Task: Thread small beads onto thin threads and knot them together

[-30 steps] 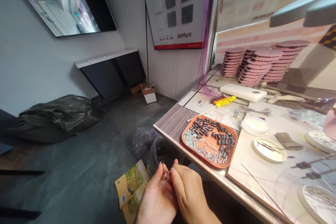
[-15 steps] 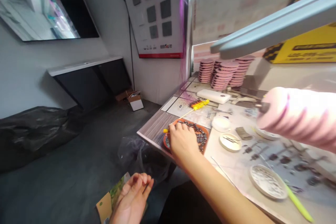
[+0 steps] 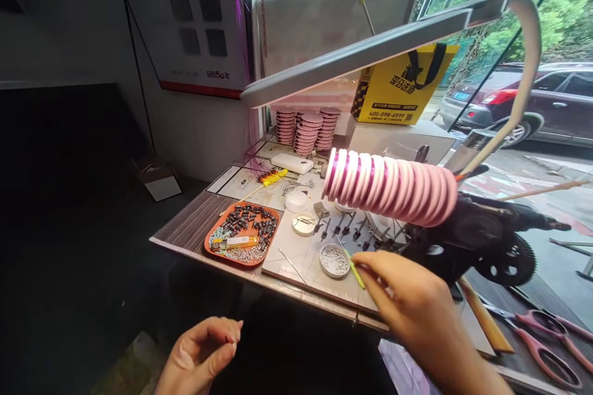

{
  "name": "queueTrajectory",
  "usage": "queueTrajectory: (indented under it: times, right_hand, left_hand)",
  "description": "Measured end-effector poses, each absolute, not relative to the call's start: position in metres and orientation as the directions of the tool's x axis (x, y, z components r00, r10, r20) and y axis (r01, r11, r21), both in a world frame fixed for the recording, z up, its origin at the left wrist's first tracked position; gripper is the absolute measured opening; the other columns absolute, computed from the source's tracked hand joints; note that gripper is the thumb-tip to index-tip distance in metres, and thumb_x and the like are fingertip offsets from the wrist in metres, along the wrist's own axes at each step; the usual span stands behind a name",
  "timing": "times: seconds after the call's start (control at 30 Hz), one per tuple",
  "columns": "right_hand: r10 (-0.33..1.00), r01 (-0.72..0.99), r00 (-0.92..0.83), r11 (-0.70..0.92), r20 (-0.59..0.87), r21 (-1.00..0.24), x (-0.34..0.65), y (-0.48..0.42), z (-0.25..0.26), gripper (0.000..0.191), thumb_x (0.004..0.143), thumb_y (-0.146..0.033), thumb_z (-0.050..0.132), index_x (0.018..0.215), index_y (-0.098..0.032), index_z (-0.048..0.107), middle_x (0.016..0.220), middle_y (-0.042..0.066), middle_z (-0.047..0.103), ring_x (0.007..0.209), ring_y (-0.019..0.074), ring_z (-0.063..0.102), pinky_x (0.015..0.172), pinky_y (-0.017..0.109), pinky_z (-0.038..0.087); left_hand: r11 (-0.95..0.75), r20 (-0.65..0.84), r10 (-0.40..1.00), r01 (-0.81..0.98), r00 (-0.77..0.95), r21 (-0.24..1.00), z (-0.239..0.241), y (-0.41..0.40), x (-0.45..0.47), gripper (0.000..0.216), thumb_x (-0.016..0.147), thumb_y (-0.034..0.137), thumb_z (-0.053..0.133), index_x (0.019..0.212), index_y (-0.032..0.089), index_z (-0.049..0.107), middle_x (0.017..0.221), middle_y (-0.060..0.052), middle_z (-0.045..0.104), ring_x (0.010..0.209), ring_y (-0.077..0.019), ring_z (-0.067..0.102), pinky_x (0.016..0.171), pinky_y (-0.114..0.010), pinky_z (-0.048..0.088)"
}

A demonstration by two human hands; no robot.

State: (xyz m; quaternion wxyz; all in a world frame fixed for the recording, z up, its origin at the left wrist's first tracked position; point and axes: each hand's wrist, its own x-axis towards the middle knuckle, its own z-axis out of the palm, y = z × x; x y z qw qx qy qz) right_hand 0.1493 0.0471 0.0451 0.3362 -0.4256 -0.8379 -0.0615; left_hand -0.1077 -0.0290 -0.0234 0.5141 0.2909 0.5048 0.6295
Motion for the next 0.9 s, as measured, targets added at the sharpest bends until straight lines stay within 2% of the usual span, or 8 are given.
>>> queueTrajectory:
  times: [0.1,0.17,0.23,0.33,0.53,0.7,0.83,0.9]
  right_hand:
    - [0.667,0.777,-0.561,0.629,0.49,0.034,0.173,0.068,0.042,0.026,0.091,-0.024,0.039,0.088,-0.018,0.065,0.081,0.004,0.071,0.068,0.0165,0.068,0.062,0.023,0.051]
    - [0.694,0.786,-0.614,0.58,0.376,0.213,0.165,0.075,0.041,0.022,0.084,-0.015,0.045,0.089,-0.017,0.066,0.072,0.004,0.07,0.062,0.017,0.067,0.056,0.023,0.049]
    - [0.735,0.784,-0.613,0.524,0.289,0.331,0.15,0.079,0.04,0.027,0.074,-0.004,0.051,0.093,-0.016,0.067,0.059,0.003,0.067,0.051,0.018,0.065,0.047,0.023,0.044]
    - [0.785,0.806,-0.565,0.459,0.254,0.375,0.134,0.084,0.041,0.037,0.068,0.006,0.051,0.098,-0.01,0.064,0.049,0.003,0.063,0.042,0.0202,0.062,0.038,0.022,0.036]
    - [0.812,0.801,-0.545,0.432,0.207,0.414,0.136,0.094,0.045,0.022,0.071,0.006,0.049,0.076,-0.013,0.06,0.049,0.005,0.063,0.045,0.0207,0.065,0.038,0.021,0.031]
    - [0.705,0.728,-0.664,0.534,0.248,0.43,0.137,0.083,0.043,0.025,0.064,0.005,0.052,0.075,-0.016,0.059,0.046,-0.002,0.058,0.041,0.0169,0.06,0.041,0.023,0.028]
    - [0.601,0.676,-0.731,0.575,0.323,0.461,0.132,0.088,0.038,0.026,0.068,0.003,0.048,0.08,-0.015,0.062,0.048,-0.001,0.057,0.044,0.0161,0.058,0.047,0.026,0.028]
    - [0.573,0.662,-0.745,0.577,0.341,0.478,0.129,0.094,0.037,0.026,0.067,0.006,0.046,0.074,-0.014,0.062,0.047,0.0,0.055,0.042,0.0163,0.056,0.047,0.027,0.026]
  left_hand:
    - [0.096,-0.181,0.965,-0.385,-0.192,0.918,-0.02,-0.027,-0.088,0.024,0.049,0.036,0.083,0.052,0.018,0.068,0.052,0.003,0.058,0.056,-0.0095,0.051,0.068,-0.02,0.045]
    - [0.115,-0.184,0.972,-0.385,-0.148,0.916,-0.02,-0.026,-0.08,0.023,0.05,0.035,0.083,0.053,0.018,0.068,0.052,0.003,0.059,0.056,-0.0091,0.05,0.065,-0.019,0.043]
    - [0.125,-0.18,0.977,-0.377,-0.116,0.918,-0.021,-0.026,-0.075,0.023,0.05,0.035,0.083,0.053,0.017,0.068,0.053,0.002,0.06,0.055,-0.0091,0.049,0.062,-0.02,0.041]
    - [0.144,-0.187,0.979,-0.371,-0.081,0.917,-0.022,-0.027,-0.07,0.024,0.049,0.035,0.083,0.053,0.017,0.068,0.053,0.002,0.06,0.055,-0.0091,0.049,0.06,-0.02,0.04]
    - [0.17,-0.196,0.98,-0.381,-0.031,0.909,-0.022,-0.03,-0.067,0.024,0.05,0.037,0.083,0.053,0.017,0.068,0.052,0.002,0.059,0.053,-0.0089,0.047,0.056,-0.02,0.038]
    - [0.161,-0.196,0.979,-0.371,-0.06,0.915,-0.027,-0.032,-0.073,0.023,0.05,0.035,0.083,0.054,0.017,0.068,0.054,0.002,0.06,0.055,-0.009,0.048,0.057,-0.02,0.037]
    - [0.17,-0.209,0.976,-0.396,-0.058,0.902,-0.029,-0.034,-0.074,0.024,0.05,0.036,0.083,0.054,0.017,0.068,0.054,0.002,0.06,0.054,-0.0086,0.048,0.055,-0.019,0.036]
    - [0.17,-0.209,0.977,-0.405,-0.053,0.899,-0.028,-0.035,-0.073,0.025,0.049,0.036,0.083,0.054,0.017,0.068,0.054,0.001,0.061,0.054,-0.0086,0.048,0.055,-0.019,0.035]
